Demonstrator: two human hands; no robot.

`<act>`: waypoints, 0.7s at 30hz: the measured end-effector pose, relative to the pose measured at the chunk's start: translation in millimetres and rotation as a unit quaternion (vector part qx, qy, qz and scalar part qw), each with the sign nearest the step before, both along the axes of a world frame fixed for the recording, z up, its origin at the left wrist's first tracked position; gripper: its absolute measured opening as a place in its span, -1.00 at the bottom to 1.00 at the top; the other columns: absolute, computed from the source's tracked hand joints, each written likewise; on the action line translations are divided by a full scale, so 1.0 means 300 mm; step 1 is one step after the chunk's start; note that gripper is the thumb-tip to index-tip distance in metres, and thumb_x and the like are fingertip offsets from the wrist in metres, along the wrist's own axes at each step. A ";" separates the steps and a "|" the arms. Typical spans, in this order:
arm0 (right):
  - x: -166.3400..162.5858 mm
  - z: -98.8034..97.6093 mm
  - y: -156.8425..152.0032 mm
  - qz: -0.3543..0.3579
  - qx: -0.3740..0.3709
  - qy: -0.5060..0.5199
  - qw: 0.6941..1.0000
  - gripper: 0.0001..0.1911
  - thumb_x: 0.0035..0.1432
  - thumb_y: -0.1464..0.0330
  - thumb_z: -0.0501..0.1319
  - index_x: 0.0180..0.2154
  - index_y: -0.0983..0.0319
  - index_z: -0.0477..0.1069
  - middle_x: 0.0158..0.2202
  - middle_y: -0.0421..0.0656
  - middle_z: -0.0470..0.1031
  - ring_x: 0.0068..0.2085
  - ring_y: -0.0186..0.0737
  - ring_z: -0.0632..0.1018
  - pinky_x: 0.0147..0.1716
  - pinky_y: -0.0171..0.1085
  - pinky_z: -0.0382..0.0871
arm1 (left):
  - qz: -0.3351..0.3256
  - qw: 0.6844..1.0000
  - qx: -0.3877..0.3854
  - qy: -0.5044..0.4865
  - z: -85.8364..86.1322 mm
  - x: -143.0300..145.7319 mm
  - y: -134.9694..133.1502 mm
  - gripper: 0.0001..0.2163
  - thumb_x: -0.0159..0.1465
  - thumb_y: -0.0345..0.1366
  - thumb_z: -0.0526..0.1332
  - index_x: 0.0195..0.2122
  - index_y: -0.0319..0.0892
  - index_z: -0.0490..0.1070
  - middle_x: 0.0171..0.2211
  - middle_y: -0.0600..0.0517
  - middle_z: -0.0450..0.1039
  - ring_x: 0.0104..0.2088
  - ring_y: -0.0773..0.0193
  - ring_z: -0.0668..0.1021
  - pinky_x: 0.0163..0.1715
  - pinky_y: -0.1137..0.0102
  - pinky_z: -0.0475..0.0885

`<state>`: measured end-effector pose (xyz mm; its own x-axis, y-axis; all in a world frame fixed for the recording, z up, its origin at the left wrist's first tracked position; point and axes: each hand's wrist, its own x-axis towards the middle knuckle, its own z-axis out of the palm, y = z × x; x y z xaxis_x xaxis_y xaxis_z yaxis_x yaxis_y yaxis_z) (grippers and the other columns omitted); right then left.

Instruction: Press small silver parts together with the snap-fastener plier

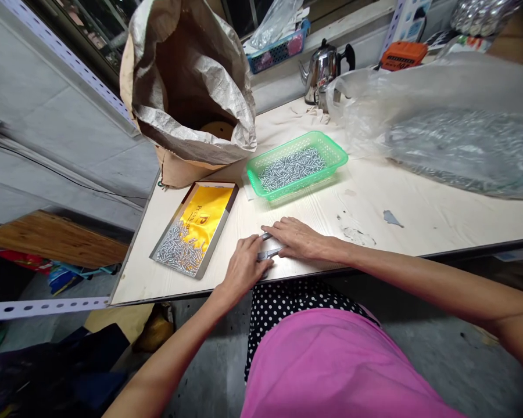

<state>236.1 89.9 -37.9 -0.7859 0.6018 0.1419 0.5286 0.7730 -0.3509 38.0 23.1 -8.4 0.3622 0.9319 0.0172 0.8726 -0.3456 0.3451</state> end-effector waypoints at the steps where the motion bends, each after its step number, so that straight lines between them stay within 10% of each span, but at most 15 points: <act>1: 0.001 -0.001 0.001 0.001 -0.002 0.001 1.000 -0.26 0.12 0.30 0.32 0.25 0.37 0.11 0.02 0.08 0.41 -0.04 -0.01 0.39 -0.02 -0.04 0.23 | -0.022 1.000 -0.001 0.006 -0.012 0.017 0.018 -0.52 0.24 -0.24 0.23 0.18 -0.16 0.24 0.16 -0.14 0.31 0.13 0.02 0.34 0.10 0.09 0.31; 7: 0.017 0.017 0.017 -0.020 -0.005 -0.052 0.998 -0.08 -0.02 0.15 0.41 0.25 0.42 0.11 0.06 0.15 0.38 0.01 0.07 0.39 -0.03 -0.03 0.27 | -0.069 0.995 -0.019 0.071 -0.029 0.053 0.086 -0.44 0.25 -0.21 0.23 0.24 -0.22 0.13 0.14 -0.18 0.29 0.08 0.00 0.35 0.08 0.10 0.31; 13: -0.009 0.109 0.017 -0.038 -0.006 -0.154 0.987 -0.63 0.05 0.20 0.37 -0.16 0.31 0.48 -0.17 0.03 0.47 -0.11 -0.01 0.45 -0.23 -0.19 0.32 | -0.070 0.993 -0.020 0.088 -0.018 0.045 0.114 -0.54 0.23 -0.14 0.26 0.12 -0.18 0.31 -0.05 -0.11 0.36 -0.04 0.04 0.38 -0.02 0.16 0.35; 21: -0.033 0.105 -0.003 -0.024 -0.015 -0.175 0.984 -0.83 0.23 0.40 0.19 -0.21 0.36 0.50 -0.25 0.04 0.54 -0.22 -0.08 0.53 -0.29 -0.22 0.30 | -0.034 0.998 -0.027 0.051 -0.048 0.062 0.097 -0.82 0.28 -0.22 0.22 -0.15 -0.15 0.49 -0.23 -0.03 0.41 -0.15 0.13 0.39 -0.16 0.27 0.35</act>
